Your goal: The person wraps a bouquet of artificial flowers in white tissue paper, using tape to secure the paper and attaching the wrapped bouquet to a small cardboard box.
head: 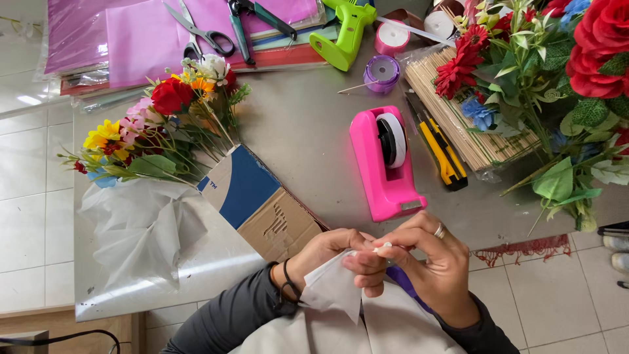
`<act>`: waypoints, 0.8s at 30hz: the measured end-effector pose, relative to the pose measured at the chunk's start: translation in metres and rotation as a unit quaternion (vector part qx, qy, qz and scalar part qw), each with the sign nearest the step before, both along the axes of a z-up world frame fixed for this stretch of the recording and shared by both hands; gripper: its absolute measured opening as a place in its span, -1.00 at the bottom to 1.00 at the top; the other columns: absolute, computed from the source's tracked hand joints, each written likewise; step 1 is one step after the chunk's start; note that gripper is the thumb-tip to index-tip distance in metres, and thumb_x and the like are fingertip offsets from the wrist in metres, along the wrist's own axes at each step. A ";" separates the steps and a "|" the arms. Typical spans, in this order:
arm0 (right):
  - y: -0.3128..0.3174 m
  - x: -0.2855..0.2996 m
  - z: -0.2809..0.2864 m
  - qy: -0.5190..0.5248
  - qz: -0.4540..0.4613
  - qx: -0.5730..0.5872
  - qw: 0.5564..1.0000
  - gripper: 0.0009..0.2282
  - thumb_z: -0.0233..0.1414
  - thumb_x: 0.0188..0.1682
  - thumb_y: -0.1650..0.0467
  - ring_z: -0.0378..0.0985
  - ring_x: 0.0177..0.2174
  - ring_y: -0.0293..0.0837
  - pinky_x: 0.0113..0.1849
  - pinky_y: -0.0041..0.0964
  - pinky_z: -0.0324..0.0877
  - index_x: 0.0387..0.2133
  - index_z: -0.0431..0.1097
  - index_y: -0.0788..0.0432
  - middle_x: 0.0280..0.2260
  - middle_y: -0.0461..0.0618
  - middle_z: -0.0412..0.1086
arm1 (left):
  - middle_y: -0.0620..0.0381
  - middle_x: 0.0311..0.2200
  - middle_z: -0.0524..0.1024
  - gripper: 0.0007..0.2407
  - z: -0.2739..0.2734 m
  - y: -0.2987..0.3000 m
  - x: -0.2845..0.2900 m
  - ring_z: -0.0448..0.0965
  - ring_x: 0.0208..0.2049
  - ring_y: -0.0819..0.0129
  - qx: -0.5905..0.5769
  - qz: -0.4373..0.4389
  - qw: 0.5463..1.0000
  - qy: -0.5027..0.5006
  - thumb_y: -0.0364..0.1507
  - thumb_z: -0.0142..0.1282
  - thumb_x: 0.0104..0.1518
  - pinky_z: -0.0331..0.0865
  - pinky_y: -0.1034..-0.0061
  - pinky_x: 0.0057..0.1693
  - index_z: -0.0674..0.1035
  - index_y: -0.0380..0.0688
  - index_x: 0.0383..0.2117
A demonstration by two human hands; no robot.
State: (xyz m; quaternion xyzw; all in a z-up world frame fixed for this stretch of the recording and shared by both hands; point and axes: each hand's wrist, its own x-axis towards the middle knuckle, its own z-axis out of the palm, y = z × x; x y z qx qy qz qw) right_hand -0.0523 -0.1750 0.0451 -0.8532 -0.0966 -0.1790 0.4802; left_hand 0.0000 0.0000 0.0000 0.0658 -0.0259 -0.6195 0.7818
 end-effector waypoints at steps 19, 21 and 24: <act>-0.002 0.001 -0.014 -0.006 0.025 0.044 0.999 -0.76 0.09 -0.05 0.22 0.38 -0.47 -0.23 -0.33 -0.40 0.32 -0.54 0.47 0.13 -0.51 -0.13 0.31 | 0.16 -0.43 0.49 -0.74 0.032 0.025 0.012 0.53 -0.40 0.31 0.170 0.112 0.698 -0.687 -0.27 -0.20 0.42 0.41 0.49 -0.12 0.53 -0.10 -0.30; 0.003 0.000 -0.017 -0.041 0.067 0.127 0.989 -0.82 0.19 -0.15 0.28 0.33 -0.49 -0.22 -0.36 -0.41 0.30 -0.59 0.44 0.09 -0.54 -0.15 0.34 | 0.00 -0.55 0.18 -0.86 0.004 0.018 -0.005 0.33 -0.55 0.20 -0.016 -0.045 0.999 -0.003 -0.56 0.00 0.33 0.34 0.39 -0.31 0.45 -0.46 -0.36; 0.008 0.008 -0.031 0.018 0.094 0.229 0.969 -0.73 0.19 -0.11 0.20 0.24 -0.47 -0.21 -0.36 -0.35 0.22 -0.60 0.38 0.11 -0.56 -0.14 0.19 | 0.17 -0.55 0.22 -0.76 -0.019 0.000 -0.015 0.34 -0.51 0.29 -0.163 -0.079 0.982 0.055 -0.40 -0.17 0.43 0.26 0.47 -0.37 0.39 -0.17 -0.45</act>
